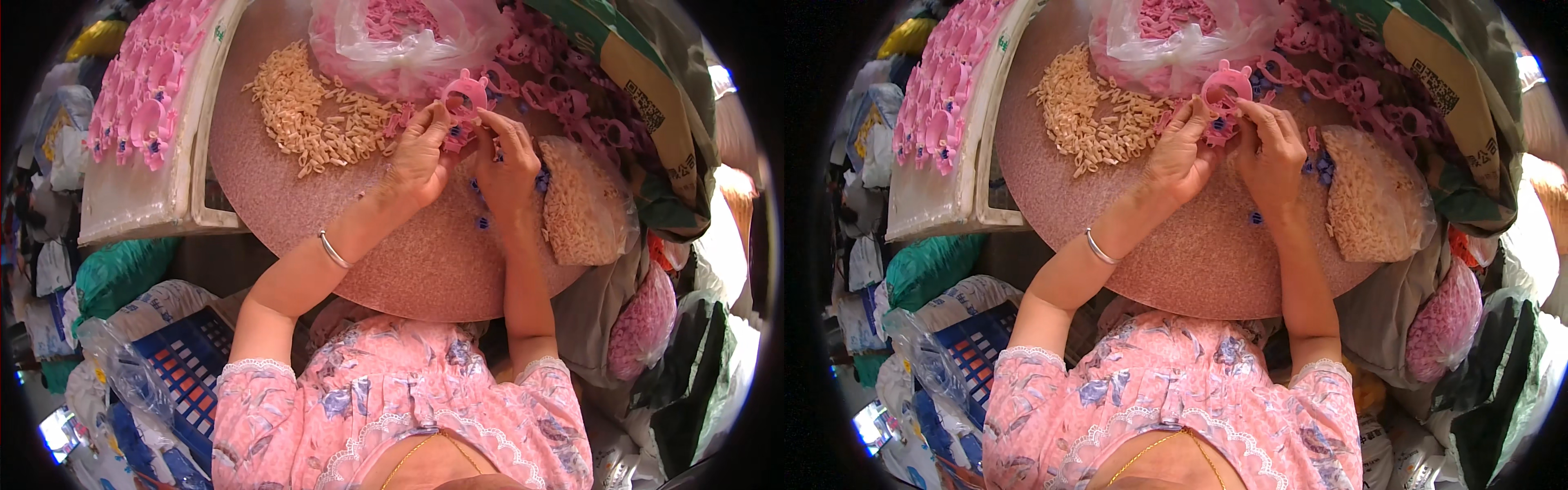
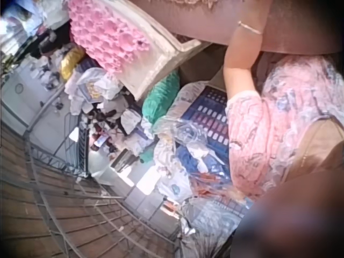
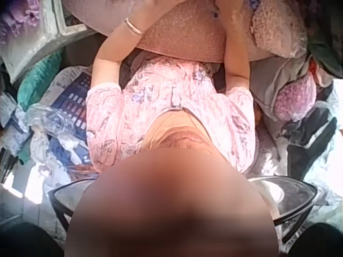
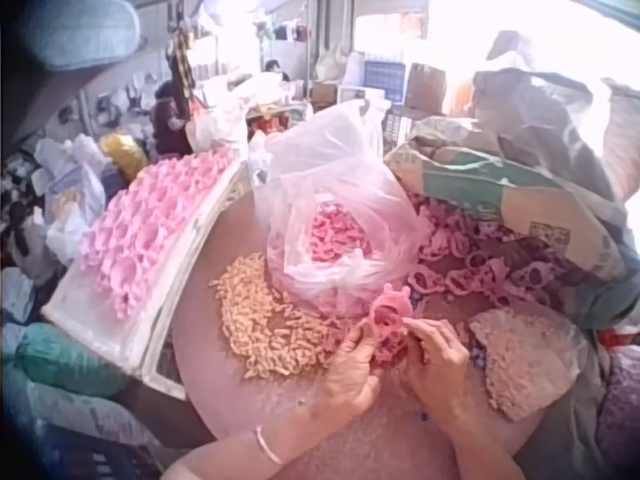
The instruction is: Manually assembling small pink plastic flower-shaped frames by snapping blue center pieces into place.
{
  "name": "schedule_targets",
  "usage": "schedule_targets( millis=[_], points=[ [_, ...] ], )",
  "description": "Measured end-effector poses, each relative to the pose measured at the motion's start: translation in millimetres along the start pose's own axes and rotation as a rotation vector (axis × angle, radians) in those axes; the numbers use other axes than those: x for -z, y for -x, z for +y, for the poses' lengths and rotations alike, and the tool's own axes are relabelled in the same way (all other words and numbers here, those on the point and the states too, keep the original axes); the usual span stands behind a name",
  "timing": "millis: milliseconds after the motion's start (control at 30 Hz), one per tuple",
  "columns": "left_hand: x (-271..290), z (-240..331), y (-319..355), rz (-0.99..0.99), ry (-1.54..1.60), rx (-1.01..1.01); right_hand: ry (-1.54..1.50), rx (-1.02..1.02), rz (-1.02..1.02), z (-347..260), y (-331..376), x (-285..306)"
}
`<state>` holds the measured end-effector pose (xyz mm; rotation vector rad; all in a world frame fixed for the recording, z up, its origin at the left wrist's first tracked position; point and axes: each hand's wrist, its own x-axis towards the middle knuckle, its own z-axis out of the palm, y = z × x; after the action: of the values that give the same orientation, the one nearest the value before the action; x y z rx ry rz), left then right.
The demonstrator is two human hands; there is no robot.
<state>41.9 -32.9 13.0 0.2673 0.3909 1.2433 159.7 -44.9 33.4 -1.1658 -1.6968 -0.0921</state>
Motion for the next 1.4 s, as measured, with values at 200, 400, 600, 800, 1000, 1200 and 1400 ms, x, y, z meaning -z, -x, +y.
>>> schedule_targets(
  millis=[200, 400, 600, 800, 1000, 1200, 1400],
  points=[
    [9, -7, -3, 0.056, -0.006, -0.049, 0.148, 0.129, -0.132, 0, 2, -2],
    [15, -7, -4, 0.026, -0.017, -0.079, 0.024, 0.036, -0.143, -8, 1, -5],
    [0, -2, 1, 0.071, 0.017, -0.086, -0.021, -0.16, -0.016, -7, 5, -1],
    [10, -7, -2, -0.023, 0.014, -0.144, -0.049, -0.093, 0.018, -8, 4, -4],
    [11, -8, -5, -0.065, -0.106, -0.205, -0.094, -0.228, -0.073, -2, 5, -3],
    [9, -8, -4, -0.077, -0.195, -0.232, 0.177, 0.124, -0.038, -4, 3, -3],
    [7, -9, -2, -0.14, -0.202, -0.22, -0.26, -0.501, -0.003, -8, 3, -1]
  ],
)
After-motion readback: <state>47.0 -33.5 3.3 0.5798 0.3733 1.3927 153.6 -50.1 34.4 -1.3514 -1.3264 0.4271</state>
